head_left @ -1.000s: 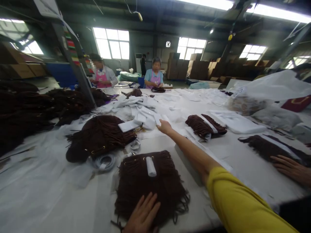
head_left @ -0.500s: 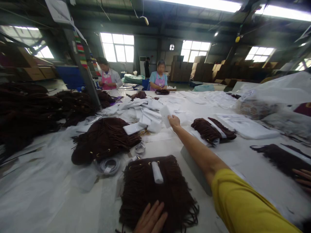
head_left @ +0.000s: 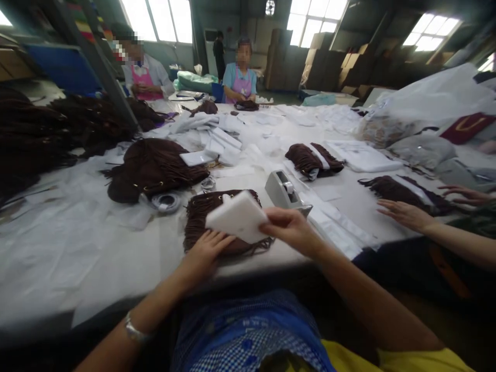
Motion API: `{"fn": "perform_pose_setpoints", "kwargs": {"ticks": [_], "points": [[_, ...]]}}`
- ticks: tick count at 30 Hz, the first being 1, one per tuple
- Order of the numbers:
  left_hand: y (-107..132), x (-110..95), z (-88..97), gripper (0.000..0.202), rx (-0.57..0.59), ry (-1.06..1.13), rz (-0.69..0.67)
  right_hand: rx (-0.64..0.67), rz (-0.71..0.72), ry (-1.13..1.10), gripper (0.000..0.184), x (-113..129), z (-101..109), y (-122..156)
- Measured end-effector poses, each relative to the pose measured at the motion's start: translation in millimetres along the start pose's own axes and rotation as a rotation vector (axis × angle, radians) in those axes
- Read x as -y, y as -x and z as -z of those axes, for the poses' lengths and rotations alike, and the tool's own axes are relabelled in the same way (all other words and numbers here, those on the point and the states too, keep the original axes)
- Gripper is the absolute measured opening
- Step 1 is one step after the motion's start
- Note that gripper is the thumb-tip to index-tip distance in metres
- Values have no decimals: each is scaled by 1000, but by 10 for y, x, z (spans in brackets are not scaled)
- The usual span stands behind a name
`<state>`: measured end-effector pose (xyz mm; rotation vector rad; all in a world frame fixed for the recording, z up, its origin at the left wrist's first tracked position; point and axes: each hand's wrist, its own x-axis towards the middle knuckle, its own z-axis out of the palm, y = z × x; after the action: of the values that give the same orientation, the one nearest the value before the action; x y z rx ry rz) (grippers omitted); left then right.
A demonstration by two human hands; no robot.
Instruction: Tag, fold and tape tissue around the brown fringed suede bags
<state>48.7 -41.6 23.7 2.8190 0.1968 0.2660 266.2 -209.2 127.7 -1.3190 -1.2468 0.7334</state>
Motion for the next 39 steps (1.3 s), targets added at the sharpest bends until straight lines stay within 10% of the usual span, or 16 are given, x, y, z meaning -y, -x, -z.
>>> {"fn": "perform_pose_setpoints", "kwargs": {"ticks": [5, 10, 22, 32, 39], "points": [[-124, 240, 271, 74, 174, 178, -42, 22, 450, 600, 30, -299, -699, 615], [-200, 337, 443, 81, 290, 222, -89, 9, 692, 930, 23, -752, -1134, 623], [-313, 260, 662, 74, 441, 322, -146, -205, 498, 1208, 19, -1144, -808, 463], [-5, 67, 67, 56, 80, -85, -106, -31, 602, 1027, 25, -1169, -541, 551], [115, -308, -210, 52, -179, -387, -92, -234, 486, 1047, 24, -1221, -484, 710]]}}
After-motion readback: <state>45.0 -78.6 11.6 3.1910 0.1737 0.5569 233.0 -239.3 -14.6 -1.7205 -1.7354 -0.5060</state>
